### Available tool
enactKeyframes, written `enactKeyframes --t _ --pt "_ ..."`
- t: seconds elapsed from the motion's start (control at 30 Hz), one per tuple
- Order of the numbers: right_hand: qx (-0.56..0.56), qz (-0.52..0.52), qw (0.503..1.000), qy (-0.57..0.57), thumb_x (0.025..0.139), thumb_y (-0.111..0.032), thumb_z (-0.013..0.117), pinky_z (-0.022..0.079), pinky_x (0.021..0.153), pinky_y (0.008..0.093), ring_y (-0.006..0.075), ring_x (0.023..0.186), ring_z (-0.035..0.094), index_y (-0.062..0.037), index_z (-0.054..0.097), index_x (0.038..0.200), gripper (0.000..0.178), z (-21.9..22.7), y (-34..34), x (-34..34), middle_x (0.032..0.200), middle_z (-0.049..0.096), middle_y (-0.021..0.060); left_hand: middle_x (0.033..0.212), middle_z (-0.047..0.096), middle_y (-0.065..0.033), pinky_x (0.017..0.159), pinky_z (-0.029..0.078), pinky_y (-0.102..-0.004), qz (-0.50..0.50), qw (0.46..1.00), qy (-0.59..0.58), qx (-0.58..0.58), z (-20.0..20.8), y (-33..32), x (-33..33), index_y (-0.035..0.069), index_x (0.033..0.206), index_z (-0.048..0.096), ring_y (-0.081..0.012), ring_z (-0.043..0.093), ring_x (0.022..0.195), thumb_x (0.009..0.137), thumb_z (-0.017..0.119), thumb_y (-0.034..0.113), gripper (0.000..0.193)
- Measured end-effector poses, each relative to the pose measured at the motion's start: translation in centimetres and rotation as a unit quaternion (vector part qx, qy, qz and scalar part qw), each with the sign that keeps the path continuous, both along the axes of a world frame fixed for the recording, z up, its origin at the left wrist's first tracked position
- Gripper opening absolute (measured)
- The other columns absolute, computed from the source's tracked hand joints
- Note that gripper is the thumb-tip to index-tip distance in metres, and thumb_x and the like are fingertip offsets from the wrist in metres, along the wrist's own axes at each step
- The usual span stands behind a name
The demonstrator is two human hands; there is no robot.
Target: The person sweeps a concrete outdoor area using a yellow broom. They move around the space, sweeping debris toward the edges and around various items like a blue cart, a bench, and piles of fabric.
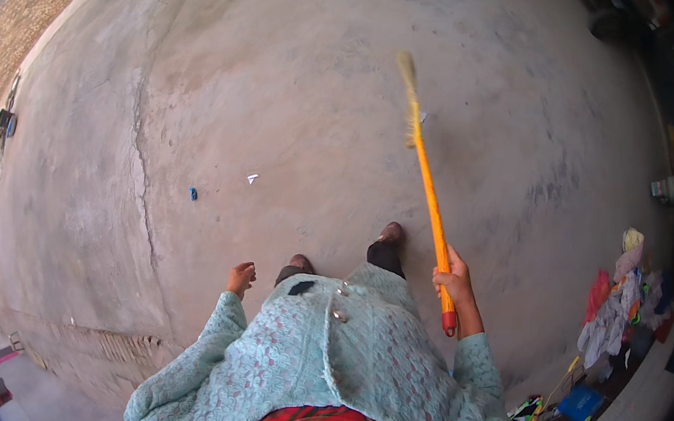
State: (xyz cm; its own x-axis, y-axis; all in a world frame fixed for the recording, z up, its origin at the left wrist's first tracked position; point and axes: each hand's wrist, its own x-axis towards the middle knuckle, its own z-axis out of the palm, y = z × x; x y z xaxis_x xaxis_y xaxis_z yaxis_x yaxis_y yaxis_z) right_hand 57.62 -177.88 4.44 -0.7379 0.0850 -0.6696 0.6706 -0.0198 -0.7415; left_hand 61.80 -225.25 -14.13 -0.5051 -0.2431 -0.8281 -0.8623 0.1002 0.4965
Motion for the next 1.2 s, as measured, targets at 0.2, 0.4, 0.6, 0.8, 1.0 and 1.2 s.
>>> enactKeyframes --t 0.2,0.4,0.6,0.8,1.0,1.2 --pt "0.096 -0.037 0.995 -0.012 0.056 0.004 0.048 0.037 0.033 0.0265 0.0143 0.038 0.045 -0.0005 0.041 0.092 0.037 -4.5 11.9 -8.4 0.054 0.045 0.0055 0.075 0.057 -0.0021 0.052 0.041 -0.0278 -0.001 0.999 0.009 -0.032 3.2 6.2 -1.7 0.007 0.1 0.056 -0.0124 0.054 0.064 0.077 0.05 0.022 0.029" --pt "0.154 0.024 0.987 -0.032 0.056 0.003 0.047 0.036 0.034 0.0263 0.0145 0.039 0.045 0.0005 0.04 0.077 0.023 -11.6 18.7 -17.2 0.052 0.044 0.0052 0.076 0.059 -0.0048 0.059 0.043 -0.0254 -0.024 0.999 0.021 -0.037 1.6 9.9 0.2 0.004 0.097 0.059 -0.0127 0.055 0.067 0.075 0.052 0.021 0.028" --pt "-0.012 0.088 0.995 -0.051 0.058 -0.003 0.051 0.037 0.036 0.0263 0.0141 0.041 0.046 -0.0018 0.041 0.074 0.018 -14.3 13.6 -24.2 0.053 0.046 0.0055 0.088 0.061 -0.0116 0.073 0.043 -0.0267 -0.117 0.987 -0.001 -0.113 2.4 11.4 -2.8 0.001 0.097 0.058 -0.0166 0.056 0.082 0.074 0.052 0.024 0.033" --pt "-0.124 0.141 0.98 -0.067 0.063 -0.001 0.049 0.037 0.035 0.0239 0.0111 0.042 0.046 -0.0049 0.04 0.088 0.027 -10.2 7.1 -30.1 0.055 0.047 0.0042 0.074 0.059 -0.0049 0.059 0.044 -0.0291 -0.004 0.999 -0.045 -0.004 -5.6 10.4 -8.0 0.005 0.09 0.061 -0.0146 0.056 0.071 0.074 0.052 0.023 0.026" --pt "-0.187 0.141 0.969 -0.08 0.06 0.002 0.047 0.036 0.037 0.0204 0.0078 0.044 0.043 -0.005 0.035 0.12 0.061 -4.0 10.6 -33.7 0.063 0.046 0.0035 0.077 0.057 -0.0026 0.056 0.042 -0.0297 0.015 0.999 -0.029 0.036 -1.3 15.8 -24.3 0.008 0.103 0.053 -0.0136 0.055 0.067 0.076 0.05 0.023 0.031" --pt "-0.096 0.108 0.99 0.01 0.059 0.005 0.047 0.037 0.039 0.0212 0.0082 0.044 0.043 -0.0059 0.03 0.125 0.069 -1.3 13.8 -32.9 0.061 0.045 0.0022 0.077 0.055 -0.0017 0.054 0.041 -0.0275 -0.006 1.0 -0.012 0.007 0.0 16.9 -31.8 0.008 0.104 0.053 -0.0122 0.054 0.067 0.077 0.05 0.024 0.032"
